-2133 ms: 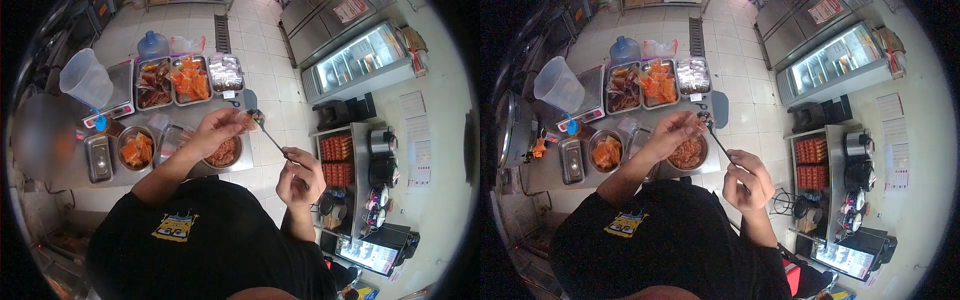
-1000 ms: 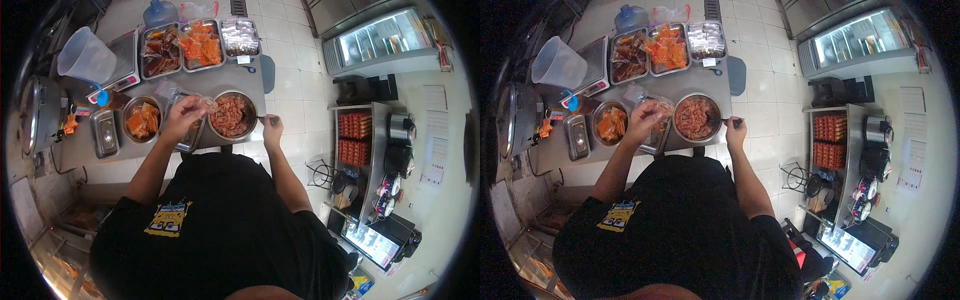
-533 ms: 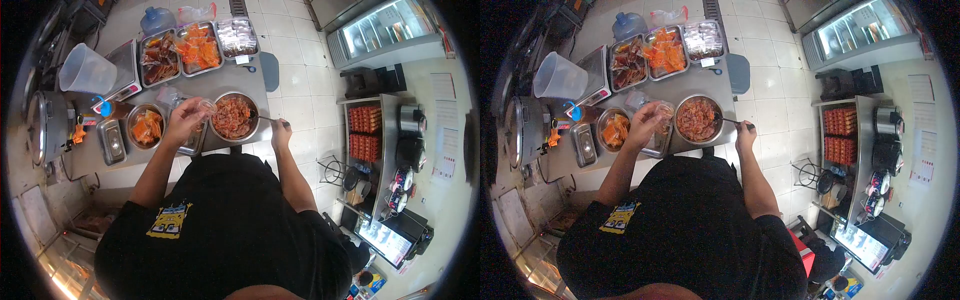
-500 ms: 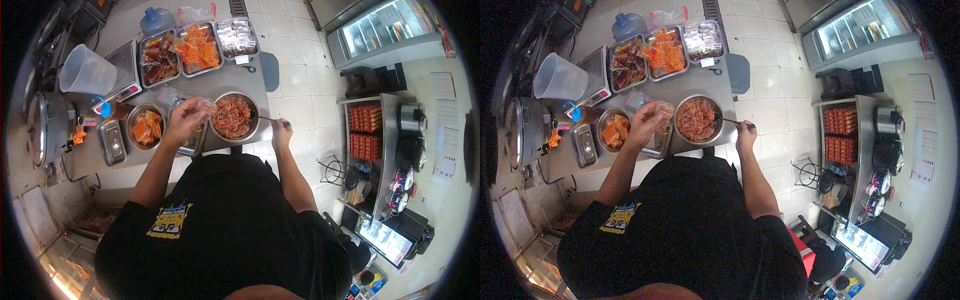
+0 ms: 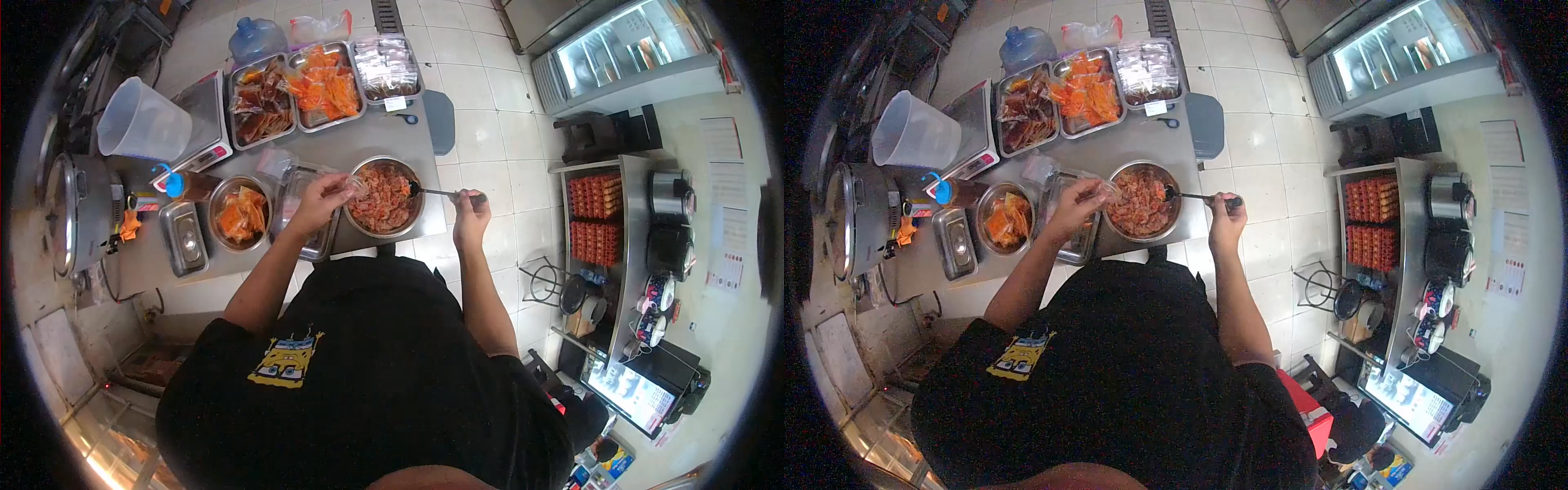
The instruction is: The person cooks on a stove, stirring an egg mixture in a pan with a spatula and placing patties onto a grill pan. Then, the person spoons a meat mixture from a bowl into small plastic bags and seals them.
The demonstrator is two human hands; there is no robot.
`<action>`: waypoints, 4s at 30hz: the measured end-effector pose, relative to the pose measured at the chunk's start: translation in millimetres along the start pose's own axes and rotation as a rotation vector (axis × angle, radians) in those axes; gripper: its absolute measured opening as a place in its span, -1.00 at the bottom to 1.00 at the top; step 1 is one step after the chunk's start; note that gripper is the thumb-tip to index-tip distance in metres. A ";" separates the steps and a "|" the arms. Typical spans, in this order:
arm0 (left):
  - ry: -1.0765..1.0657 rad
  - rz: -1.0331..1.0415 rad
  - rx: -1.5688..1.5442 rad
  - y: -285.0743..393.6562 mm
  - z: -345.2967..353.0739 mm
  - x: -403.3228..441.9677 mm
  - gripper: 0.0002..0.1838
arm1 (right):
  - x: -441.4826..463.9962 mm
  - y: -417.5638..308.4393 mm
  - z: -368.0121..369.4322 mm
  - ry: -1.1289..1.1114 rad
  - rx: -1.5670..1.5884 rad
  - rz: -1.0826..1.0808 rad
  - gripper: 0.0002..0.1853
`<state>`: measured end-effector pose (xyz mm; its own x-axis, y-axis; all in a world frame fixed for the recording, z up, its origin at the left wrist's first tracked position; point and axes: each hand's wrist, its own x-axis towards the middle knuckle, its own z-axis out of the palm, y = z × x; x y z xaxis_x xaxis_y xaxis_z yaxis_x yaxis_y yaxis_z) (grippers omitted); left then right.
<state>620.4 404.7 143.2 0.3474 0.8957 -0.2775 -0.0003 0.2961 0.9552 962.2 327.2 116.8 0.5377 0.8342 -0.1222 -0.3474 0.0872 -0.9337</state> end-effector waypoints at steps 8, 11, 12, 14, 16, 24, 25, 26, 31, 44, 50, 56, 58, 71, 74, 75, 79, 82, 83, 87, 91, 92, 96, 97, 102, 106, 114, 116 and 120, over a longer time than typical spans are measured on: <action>-0.155 0.017 0.010 12.0 7.1 16.6 -0.57 | 4.5 -69.6 30.7 -0.048 0.123 0.118 -0.88; -0.229 0.019 -0.008 31.2 15.7 17.2 -0.57 | -0.1 -96.8 48.4 -0.071 0.093 0.134 -0.88; -0.254 0.015 0.005 38.1 18.1 16.9 -0.57 | -2.2 -104.6 54.6 -0.070 0.091 0.130 -0.88; -0.292 0.031 -0.017 33.5 19.2 20.8 -0.56 | -6.4 -117.3 67.0 -0.101 -0.010 0.097 -0.90; -0.328 0.049 -0.038 35.9 21.3 22.8 -0.56 | -10.3 -125.9 73.9 -0.144 -0.116 0.014 -0.90; -0.333 0.103 -0.082 70.9 40.7 16.6 -0.60 | -52.8 -179.5 130.1 -0.432 -0.588 -0.614 -0.83; -0.334 0.107 -0.082 74.4 42.9 16.2 -0.60 | -54.6 -181.5 132.3 -0.432 -0.588 -0.618 -0.83; -0.328 0.091 -0.155 77.2 44.4 15.9 -0.61 | -55.7 -182.8 134.2 -0.381 -0.537 -0.605 -0.83; -0.297 0.135 -0.178 89.3 44.4 11.8 -0.60 | -56.0 -180.7 126.8 -0.321 -0.394 -0.584 -0.81; -0.263 0.141 -0.239 89.0 47.1 10.7 -0.60 | -65.6 -173.3 124.9 -0.147 -0.296 -0.578 -0.82; -0.269 0.122 -0.174 97.7 50.5 6.4 -0.63 | -58.3 -160.2 107.6 -0.074 -0.215 -0.348 -0.87; -0.270 0.138 -0.166 101.2 52.3 1.5 -0.63 | -62.2 -162.5 102.5 0.003 -0.153 -0.402 -0.86; -0.272 0.159 -0.167 100.9 53.2 1.1 -0.63 | -65.4 -166.5 103.5 0.002 -0.145 -0.448 -0.86; -0.341 0.132 -0.487 87.5 50.4 3.2 -0.60 | -49.7 -173.5 75.5 0.184 0.367 0.050 -0.96; -0.290 0.177 -0.469 89.8 38.0 3.3 -0.60 | -31.7 -136.7 48.2 0.205 0.407 0.140 -0.95; -0.266 0.195 -0.433 90.7 32.4 2.9 -0.60 | -25.5 -117.4 39.2 0.201 0.404 0.165 -0.90; -0.204 0.203 -0.349 83.8 14.8 -4.4 -0.63 | -10.1 15.0 -3.2 0.139 0.046 0.317 -0.79; -0.159 0.205 -0.296 77.4 11.3 -12.0 -0.65 | -30.7 10.7 23.5 0.217 -0.364 0.654 -0.52; -0.177 0.234 -0.344 73.9 12.7 -13.4 -0.65 | -34.9 0.6 33.0 0.199 -0.630 0.616 -0.53; -0.165 0.238 -0.324 85.4 30.4 -38.9 -0.64 | -64.5 -78.2 84.2 -0.304 -0.775 0.279 -0.56; -0.249 0.230 -0.273 83.4 44.1 -56.1 -0.64 | -96.2 -122.7 117.1 -0.428 -0.173 0.698 -0.65; -0.283 0.221 -0.261 87.1 46.8 -58.4 -0.67 | -99.9 -123.3 118.6 -0.403 0.110 0.844 -0.73; -0.205 0.223 -0.251 84.6 54.3 -63.7 -0.70 | -100.4 -109.9 114.7 -0.360 0.190 0.868 -0.76; -0.148 0.307 -0.073 83.2 53.1 -63.8 -0.70 | -100.6 -106.2 112.3 -0.349 0.197 0.857 -0.77; -0.145 0.329 0.295 86.4 47.3 -62.4 -0.69 | -95.8 -93.0 105.4 -0.306 0.163 0.841 -0.80; -0.169 -0.193 -0.112 63.6 51.7 -48.1 -0.73 | -81.8 -74.0 96.3 -0.326 0.054 0.792 -0.87; -0.056 -0.309 -0.266 27.6 72.7 -14.2 -0.79 | -49.7 -38.3 78.2 -0.416 -0.141 0.656 -0.87; 0.057 -0.156 -0.061 19.4 78.5 -3.7 -0.79 | -41.8 -22.0 75.1 -0.363 -0.209 0.616 -0.86; 0.214 0.049 0.539 12.0 100.0 16.0 -0.80 | -30.0 15.3 78.5 -0.315 -0.767 0.174 -0.84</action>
<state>719.7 389.4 160.5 0.1620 0.9679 -0.1923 0.4855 0.0915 0.8694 880.4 346.2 132.6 0.2457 0.9243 -0.2921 0.2733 -0.3551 -0.8940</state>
